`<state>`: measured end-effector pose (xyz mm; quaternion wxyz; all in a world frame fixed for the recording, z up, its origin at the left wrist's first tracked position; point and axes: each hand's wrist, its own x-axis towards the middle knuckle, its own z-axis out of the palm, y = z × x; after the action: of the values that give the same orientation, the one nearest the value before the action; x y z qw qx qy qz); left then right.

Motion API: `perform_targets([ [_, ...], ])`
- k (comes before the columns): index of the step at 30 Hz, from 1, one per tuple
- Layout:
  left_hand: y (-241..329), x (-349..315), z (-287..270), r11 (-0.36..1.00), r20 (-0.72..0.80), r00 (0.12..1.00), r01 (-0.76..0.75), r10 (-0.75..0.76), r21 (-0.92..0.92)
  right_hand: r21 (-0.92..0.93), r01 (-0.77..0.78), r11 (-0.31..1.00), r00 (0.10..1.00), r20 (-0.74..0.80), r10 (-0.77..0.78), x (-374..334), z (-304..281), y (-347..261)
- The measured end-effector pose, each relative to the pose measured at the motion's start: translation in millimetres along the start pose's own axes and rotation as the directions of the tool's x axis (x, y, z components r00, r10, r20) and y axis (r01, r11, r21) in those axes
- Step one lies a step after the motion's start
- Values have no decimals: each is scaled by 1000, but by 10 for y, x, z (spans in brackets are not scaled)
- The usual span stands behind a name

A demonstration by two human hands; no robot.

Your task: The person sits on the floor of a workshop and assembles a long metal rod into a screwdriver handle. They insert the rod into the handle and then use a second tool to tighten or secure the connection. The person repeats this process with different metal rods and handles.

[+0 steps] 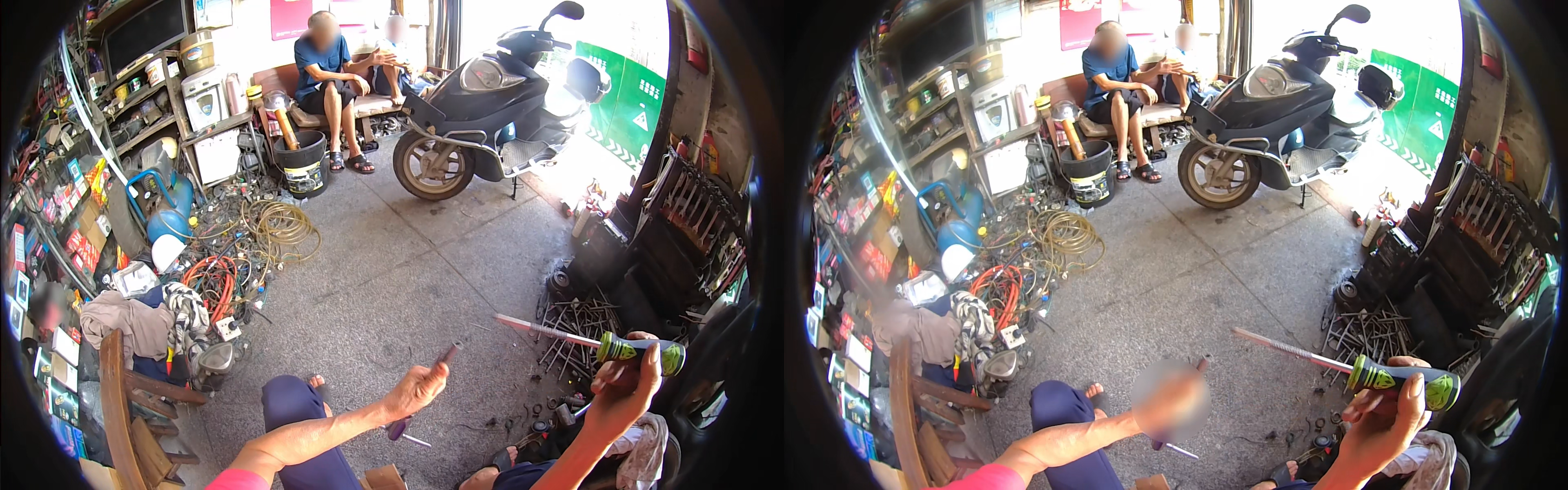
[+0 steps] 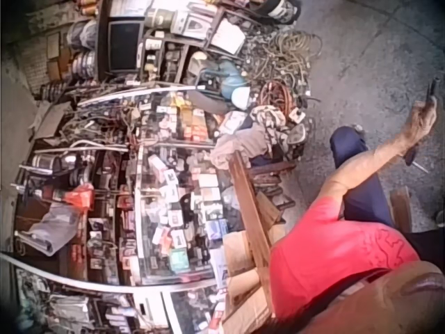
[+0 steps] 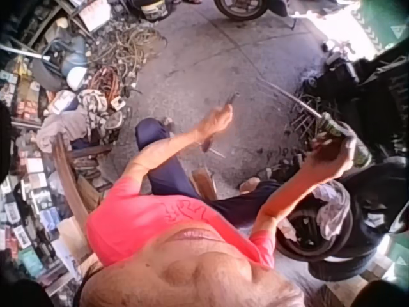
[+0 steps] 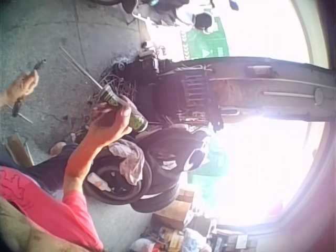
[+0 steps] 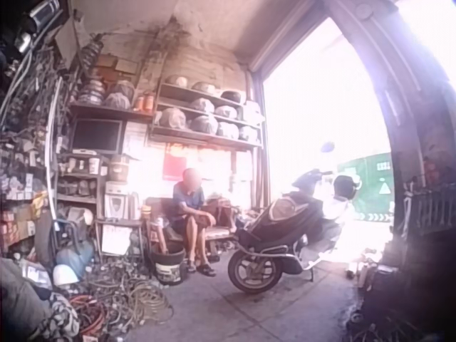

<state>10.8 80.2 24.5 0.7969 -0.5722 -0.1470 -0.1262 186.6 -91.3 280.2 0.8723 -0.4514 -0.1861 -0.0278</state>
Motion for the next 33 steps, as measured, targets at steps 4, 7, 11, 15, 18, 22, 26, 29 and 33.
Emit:
perform_targets([
  [4,-191,116,248,323,56,961,-146,272,935,123,-217,968,890,433,144,-68,-7,1],
  [7,-605,270,247,-307,268,544,-20,795,951,4,-276,961,790,570,224,-158,95,102],
  [11,-628,244,254,-166,220,527,-147,821,975,-218,-403,889,643,623,445,-311,264,264],
  [15,-717,319,286,-315,323,401,-88,857,945,-488,-416,768,478,600,641,-403,335,445],
  [18,-774,335,352,-325,336,408,-97,849,941,-538,-427,727,472,553,686,-499,322,623],
  [22,-608,202,416,-356,393,570,-180,722,917,-589,-427,686,378,573,727,-610,345,702],
  [26,-343,-61,473,-413,413,750,-204,517,888,-747,-86,659,335,601,725,-756,198,964],
  [29,-468,-53,498,-409,386,616,-111,687,906,-809,96,580,245,584,774,-886,211,1023],
  [33,-636,58,477,-388,381,439,-79,814,918,-853,43,521,115,522,845,-990,120,1238],
])
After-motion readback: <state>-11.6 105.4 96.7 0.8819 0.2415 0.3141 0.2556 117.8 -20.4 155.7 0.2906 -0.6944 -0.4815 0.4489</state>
